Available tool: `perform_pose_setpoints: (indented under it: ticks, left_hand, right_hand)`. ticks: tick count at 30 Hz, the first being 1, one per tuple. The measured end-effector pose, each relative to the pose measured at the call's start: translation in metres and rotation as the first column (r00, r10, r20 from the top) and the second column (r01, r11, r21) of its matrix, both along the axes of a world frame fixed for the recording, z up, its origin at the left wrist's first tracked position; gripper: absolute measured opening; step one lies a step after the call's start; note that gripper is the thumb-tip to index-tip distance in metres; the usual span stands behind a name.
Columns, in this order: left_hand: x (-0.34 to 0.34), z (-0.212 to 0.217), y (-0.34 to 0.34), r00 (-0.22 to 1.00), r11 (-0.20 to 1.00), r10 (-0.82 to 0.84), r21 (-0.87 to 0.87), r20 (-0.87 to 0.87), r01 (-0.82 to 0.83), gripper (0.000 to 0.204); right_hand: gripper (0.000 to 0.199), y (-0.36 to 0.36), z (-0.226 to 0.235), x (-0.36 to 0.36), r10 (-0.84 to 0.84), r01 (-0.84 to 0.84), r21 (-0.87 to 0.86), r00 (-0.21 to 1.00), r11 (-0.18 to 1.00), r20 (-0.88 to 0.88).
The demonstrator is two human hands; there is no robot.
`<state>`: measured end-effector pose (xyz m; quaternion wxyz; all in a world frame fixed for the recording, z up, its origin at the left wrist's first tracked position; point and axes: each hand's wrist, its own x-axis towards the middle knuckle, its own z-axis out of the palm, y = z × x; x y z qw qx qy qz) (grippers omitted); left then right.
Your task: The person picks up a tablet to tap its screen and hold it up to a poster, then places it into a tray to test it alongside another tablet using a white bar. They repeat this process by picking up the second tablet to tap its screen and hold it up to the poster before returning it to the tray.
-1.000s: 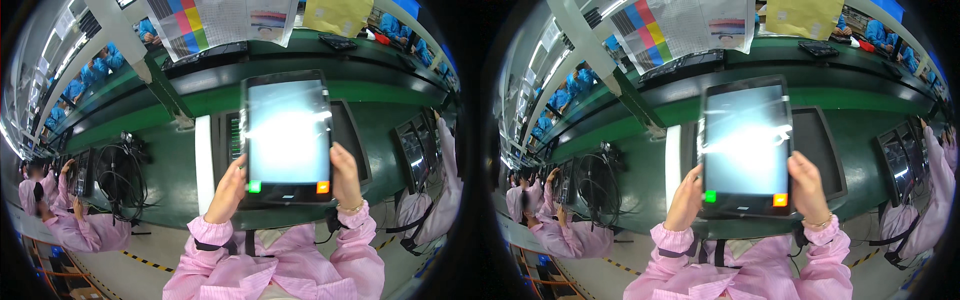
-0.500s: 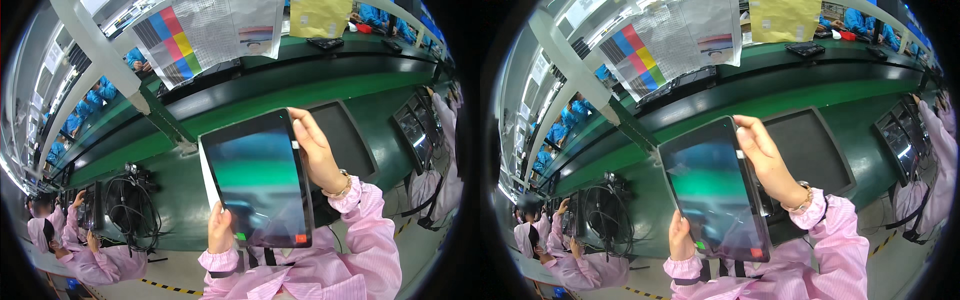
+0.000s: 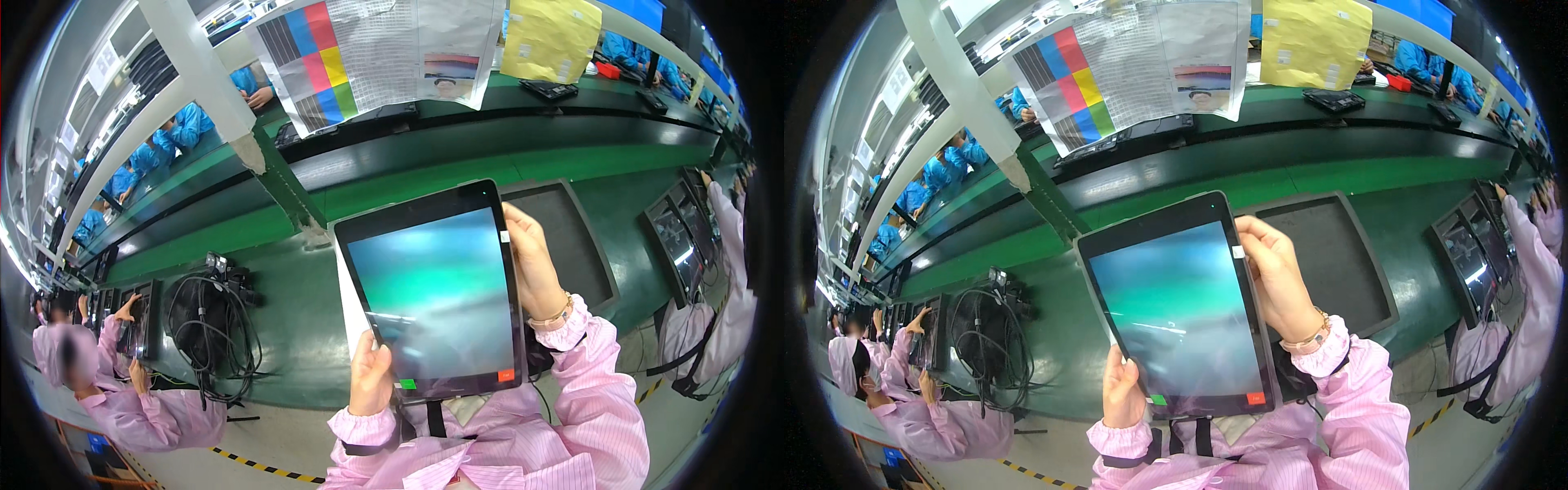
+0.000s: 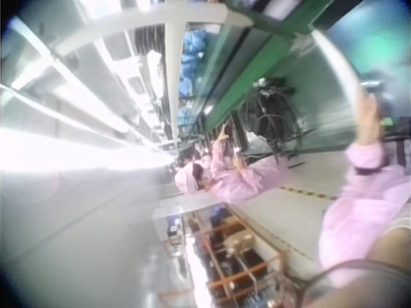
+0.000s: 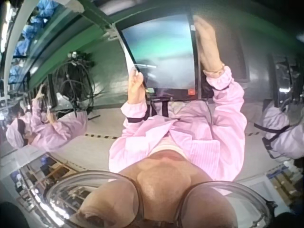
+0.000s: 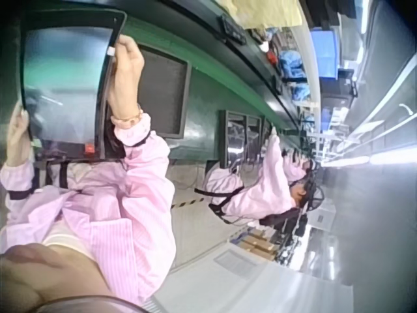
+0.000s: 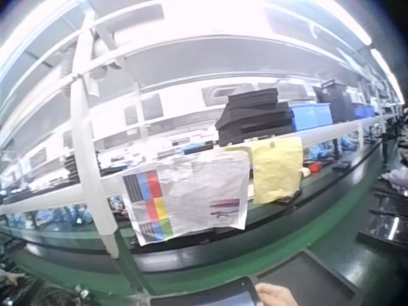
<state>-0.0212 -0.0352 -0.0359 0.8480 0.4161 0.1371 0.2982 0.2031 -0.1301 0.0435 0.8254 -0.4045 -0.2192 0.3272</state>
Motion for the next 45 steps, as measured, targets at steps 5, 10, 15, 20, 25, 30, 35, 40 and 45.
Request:
perform_pose_setpoints:
  ticks: [5, 10, 15, 20, 25, 30, 35, 40, 45]
  left_hand:
    - [0.001, 0.006, 0.006, 0.996, 0.996, 0.091, 0.019, -0.027, -0.090, 0.035]
    - [0.009, 0.024, 0.016, 0.989, 0.980, 0.146, 0.137, -0.022, -0.142, 0.031]
    - [0.012, 0.050, 0.027, 0.991, 0.948, 0.118, 0.304, -0.066, -0.092, 0.042]
    - [0.017, 0.051, 0.049, 0.980, 0.862, 0.118, 0.506, -0.162, -0.020, 0.047]
    - [0.041, 0.060, 0.070, 0.995, 0.877, -0.011, 0.477, -0.095, 0.056, 0.043]
    - [0.061, 0.063, 0.089, 0.997, 0.888, 0.000, 0.459, -0.078, 0.036, 0.037]
    - [0.067, 0.057, 0.093, 0.996, 0.897, 0.070, 0.440, -0.046, -0.043, 0.028]
    - [0.070, 0.051, 0.096, 0.991, 0.874, 0.121, 0.479, -0.063, -0.076, 0.029]
    - [0.072, 0.054, 0.098, 0.993, 0.891, 0.106, 0.447, -0.046, -0.074, 0.026]
  right_hand:
    - [0.030, -0.009, 0.001, -0.015, 0.152, -0.149, -0.038, 0.983, 0.988, 0.099]
    - [0.034, -0.003, 0.008, -0.022, 0.195, -0.188, -0.059, 0.970, 0.980, 0.145]
    - [0.023, 0.010, 0.020, -0.009, 0.087, -0.097, 0.055, 0.984, 0.994, 0.153]
    - [0.019, 0.033, 0.038, 0.014, 0.045, -0.089, 0.206, 0.977, 0.974, 0.208]
    - [0.019, 0.068, 0.055, 0.034, -0.031, -0.033, 0.291, 0.977, 0.956, 0.211]
    - [0.018, 0.093, 0.058, 0.054, -0.046, -0.014, 0.298, 0.980, 0.954, 0.194]
    - [0.018, 0.104, 0.056, 0.061, -0.030, -0.039, 0.274, 0.970, 0.961, 0.242]
    - [0.018, 0.109, 0.054, 0.064, -0.019, -0.051, 0.277, 0.970, 0.960, 0.242]
    - [0.019, 0.111, 0.051, 0.067, -0.008, -0.061, 0.285, 0.971, 0.957, 0.238]
